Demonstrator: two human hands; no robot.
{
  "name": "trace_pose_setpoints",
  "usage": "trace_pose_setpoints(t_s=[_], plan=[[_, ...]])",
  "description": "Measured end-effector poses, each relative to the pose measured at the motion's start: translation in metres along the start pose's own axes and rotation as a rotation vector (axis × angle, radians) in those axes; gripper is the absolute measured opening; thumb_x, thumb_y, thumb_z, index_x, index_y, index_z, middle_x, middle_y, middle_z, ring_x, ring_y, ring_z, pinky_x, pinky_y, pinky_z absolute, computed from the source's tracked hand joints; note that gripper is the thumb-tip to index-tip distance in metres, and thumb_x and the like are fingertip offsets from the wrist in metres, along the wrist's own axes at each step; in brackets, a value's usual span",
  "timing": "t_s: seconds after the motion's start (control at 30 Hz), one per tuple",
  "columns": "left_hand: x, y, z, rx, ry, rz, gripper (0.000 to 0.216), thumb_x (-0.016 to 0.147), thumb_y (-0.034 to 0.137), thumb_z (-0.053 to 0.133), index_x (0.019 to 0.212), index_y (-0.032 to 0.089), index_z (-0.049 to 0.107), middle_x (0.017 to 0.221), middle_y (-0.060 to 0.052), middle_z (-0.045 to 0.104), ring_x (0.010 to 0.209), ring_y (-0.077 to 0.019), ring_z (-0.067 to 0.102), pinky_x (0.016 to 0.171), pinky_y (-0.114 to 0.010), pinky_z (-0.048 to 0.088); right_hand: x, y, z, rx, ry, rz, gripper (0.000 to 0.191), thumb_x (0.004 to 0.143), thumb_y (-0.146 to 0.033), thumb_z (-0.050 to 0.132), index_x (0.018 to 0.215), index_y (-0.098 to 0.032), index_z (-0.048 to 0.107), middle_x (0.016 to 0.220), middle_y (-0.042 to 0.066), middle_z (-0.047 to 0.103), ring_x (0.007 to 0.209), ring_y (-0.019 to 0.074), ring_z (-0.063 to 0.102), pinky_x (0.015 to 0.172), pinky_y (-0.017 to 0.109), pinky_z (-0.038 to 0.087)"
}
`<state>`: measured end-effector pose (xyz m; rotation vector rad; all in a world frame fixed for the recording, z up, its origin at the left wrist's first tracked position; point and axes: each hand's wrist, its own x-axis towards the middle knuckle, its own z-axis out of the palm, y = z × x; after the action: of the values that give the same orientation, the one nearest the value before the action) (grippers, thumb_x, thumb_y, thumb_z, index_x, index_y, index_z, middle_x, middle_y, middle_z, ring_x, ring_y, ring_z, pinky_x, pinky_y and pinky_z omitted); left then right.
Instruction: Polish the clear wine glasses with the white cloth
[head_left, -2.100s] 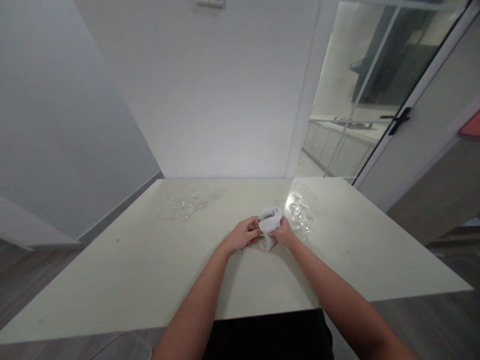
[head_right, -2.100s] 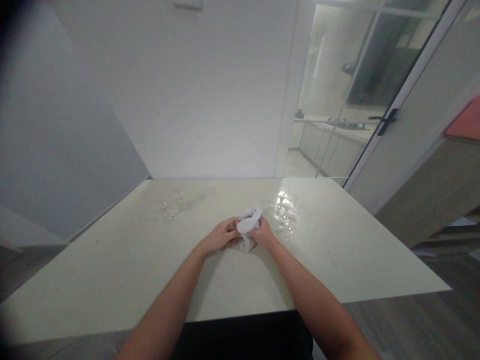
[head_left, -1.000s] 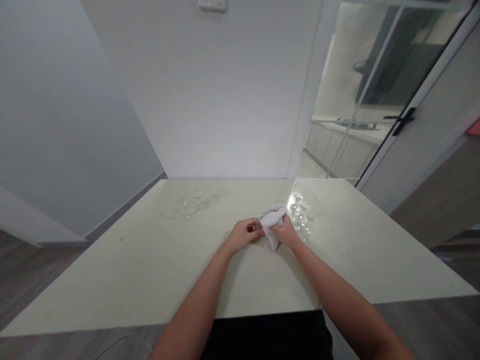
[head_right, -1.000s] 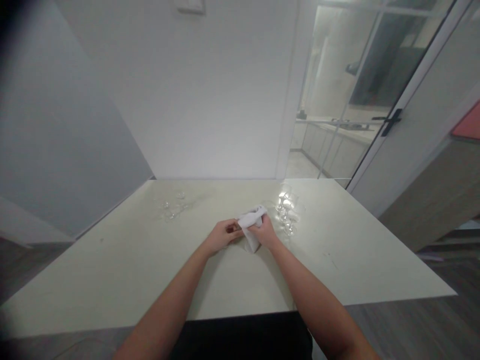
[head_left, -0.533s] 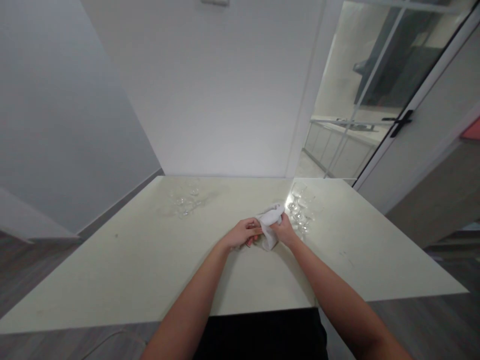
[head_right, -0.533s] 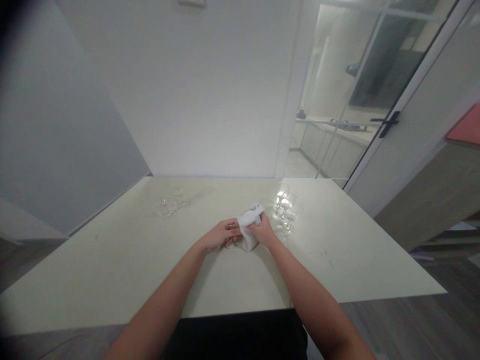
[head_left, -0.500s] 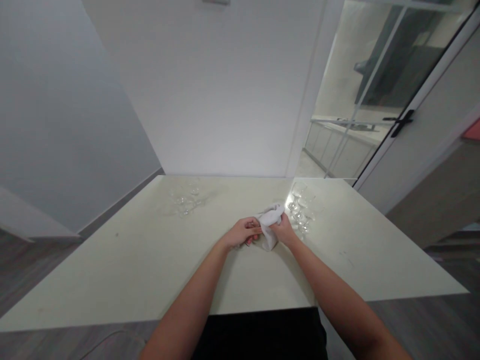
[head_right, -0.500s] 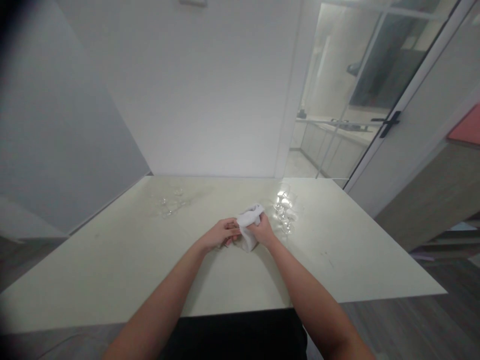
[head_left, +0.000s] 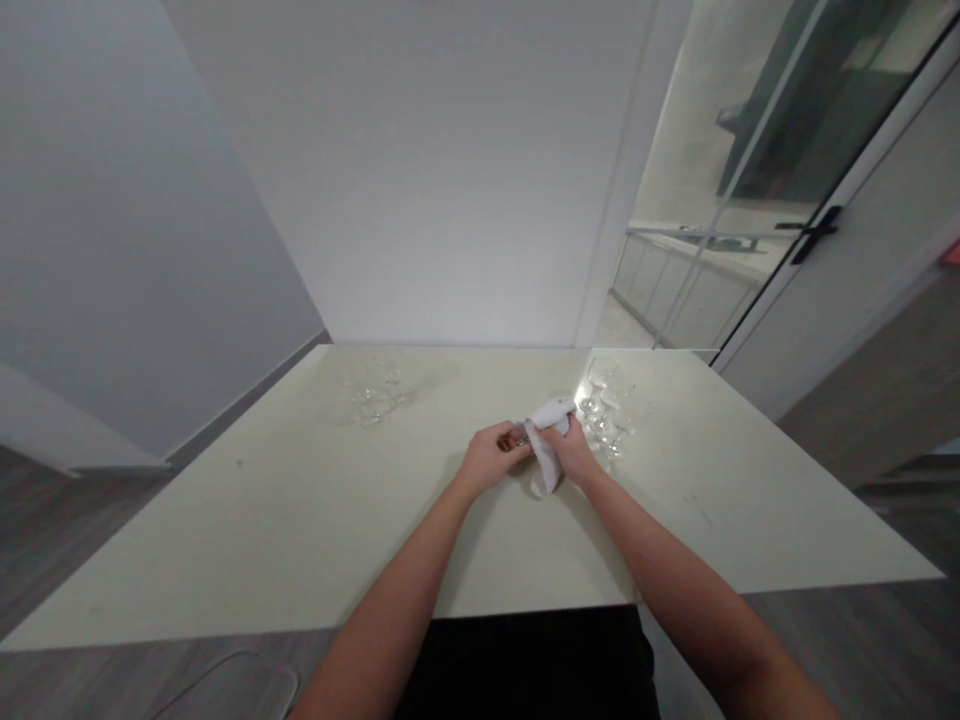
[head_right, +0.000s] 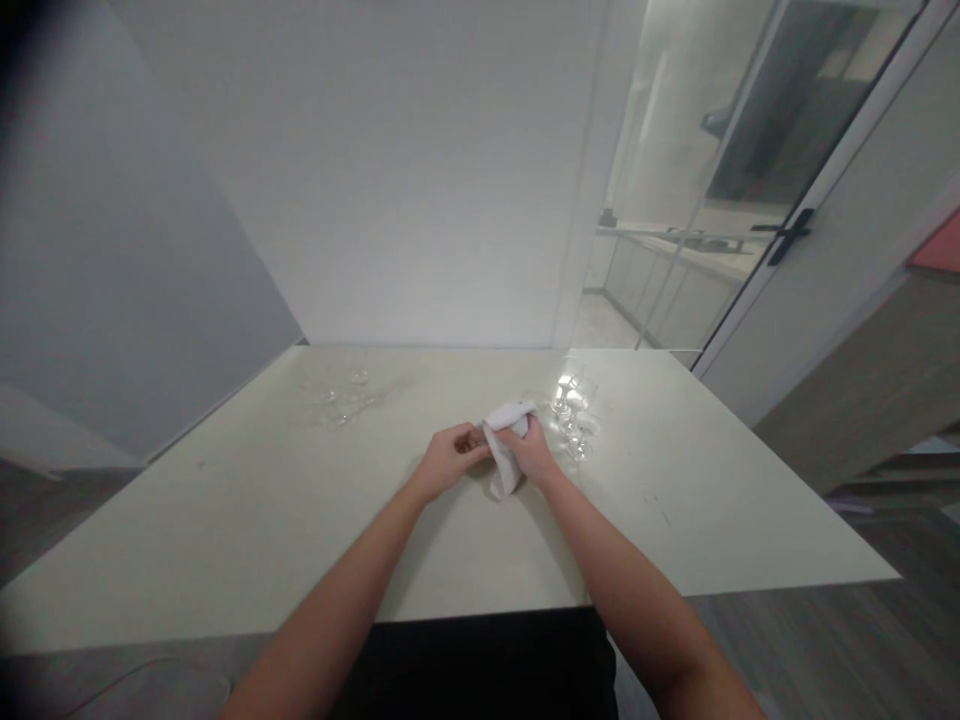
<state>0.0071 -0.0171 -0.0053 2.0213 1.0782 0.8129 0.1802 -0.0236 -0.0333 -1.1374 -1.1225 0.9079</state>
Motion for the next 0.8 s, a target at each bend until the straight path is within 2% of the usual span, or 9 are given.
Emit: trace_pose_setpoints(t_s=[0.1,0.17,0.23,0.37,0.43,0.5,0.63,0.73,0.8], plan=[[0.002,-0.005,-0.005,-0.366,-0.224,-0.144,0.032,0.076,0.046,0.058,0.071,0.015,0.052,0.058,0.003,0.050,0.044,-0.0071,0.042,0.044,-0.020,0.030,-0.001,0.002,-0.004,-0.012,-0.071,-0.036,0.054,0.056,-0.034,0.075,0.103,-0.019,0.052,0.095,0.005,0.064,0.084,0.0189,0.060,0.075,0.032,0.050],[0.002,-0.006,-0.007,-0.404,-0.245,-0.161,0.032,0.075,0.046,0.059,0.071,0.014,0.053,0.058,0.003,0.050,0.044,-0.0073,0.043,0.044,-0.020,0.030,0.000,0.004,-0.005,-0.034,-0.081,-0.056,0.056,0.055,-0.034,0.075,0.105,-0.019,0.052,0.099,0.005,0.064,0.087,0.0194,0.060,0.078,0.032,0.050],[0.001,-0.003,-0.006,-0.269,-0.114,-0.092,0.031,0.076,0.046,0.059,0.079,0.015,0.056,0.062,0.001,0.055,0.051,-0.0099,0.048,0.050,-0.022,0.036,0.001,0.006,-0.004,-0.033,-0.051,-0.060,0.054,0.059,-0.036,0.073,0.106,-0.019,0.052,0.102,0.006,0.063,0.089,0.0192,0.060,0.079,0.032,0.049],[-0.004,0.006,-0.001,0.306,0.174,0.163,0.028,0.077,0.035,0.062,0.100,0.019,0.057,0.085,-0.005,0.063,0.082,-0.0190,0.058,0.078,-0.031,0.041,0.003,0.008,0.000,0.017,0.027,-0.019,0.047,0.069,-0.043,0.064,0.108,-0.020,0.050,0.103,0.006,0.062,0.087,0.0181,0.060,0.078,0.031,0.050],[-0.005,0.009,0.003,0.505,0.182,0.208,0.027,0.077,0.031,0.062,0.100,0.020,0.057,0.090,-0.007,0.063,0.089,-0.0217,0.057,0.085,-0.033,0.038,0.003,0.007,0.000,0.019,0.035,-0.005,0.046,0.070,-0.044,0.062,0.107,-0.020,0.050,0.102,0.006,0.063,0.087,0.0179,0.060,0.078,0.031,0.050],[-0.004,0.009,0.004,0.549,0.151,0.175,0.024,0.079,0.033,0.061,0.099,0.020,0.056,0.089,-0.007,0.064,0.085,-0.0208,0.058,0.080,-0.032,0.039,0.002,0.005,0.000,0.008,0.036,0.003,0.044,0.070,-0.043,0.062,0.106,-0.020,0.051,0.100,0.006,0.063,0.087,0.0179,0.059,0.079,0.031,0.049],[-0.001,0.002,0.003,0.233,0.067,0.070,0.025,0.079,0.041,0.061,0.093,0.021,0.054,0.077,-0.001,0.062,0.065,-0.0140,0.056,0.061,-0.024,0.039,0.001,0.004,-0.002,0.001,0.035,-0.003,0.041,0.070,-0.042,0.062,0.103,-0.019,0.054,0.096,0.005,0.063,0.084,0.0170,0.059,0.076,0.030,0.049],[0.001,-0.003,0.002,-0.185,-0.122,-0.018,0.027,0.080,0.042,0.058,0.088,0.017,0.051,0.064,0.003,0.055,0.046,-0.0080,0.046,0.048,-0.020,0.034,0.001,0.006,-0.002,0.001,0.009,-0.019,0.043,0.066,-0.040,0.066,0.101,-0.018,0.055,0.092,0.005,0.064,0.079,0.0166,0.059,0.072,0.029,0.050],[0.001,-0.004,0.001,-0.324,-0.206,-0.057,0.029,0.080,0.043,0.057,0.086,0.016,0.049,0.061,0.004,0.053,0.042,-0.0065,0.042,0.044,-0.019,0.032,0.001,0.006,-0.002,-0.001,0.001,-0.030,0.044,0.063,-0.039,0.068,0.100,-0.018,0.056,0.092,0.005,0.065,0.079,0.0170,0.059,0.071,0.029,0.050]])
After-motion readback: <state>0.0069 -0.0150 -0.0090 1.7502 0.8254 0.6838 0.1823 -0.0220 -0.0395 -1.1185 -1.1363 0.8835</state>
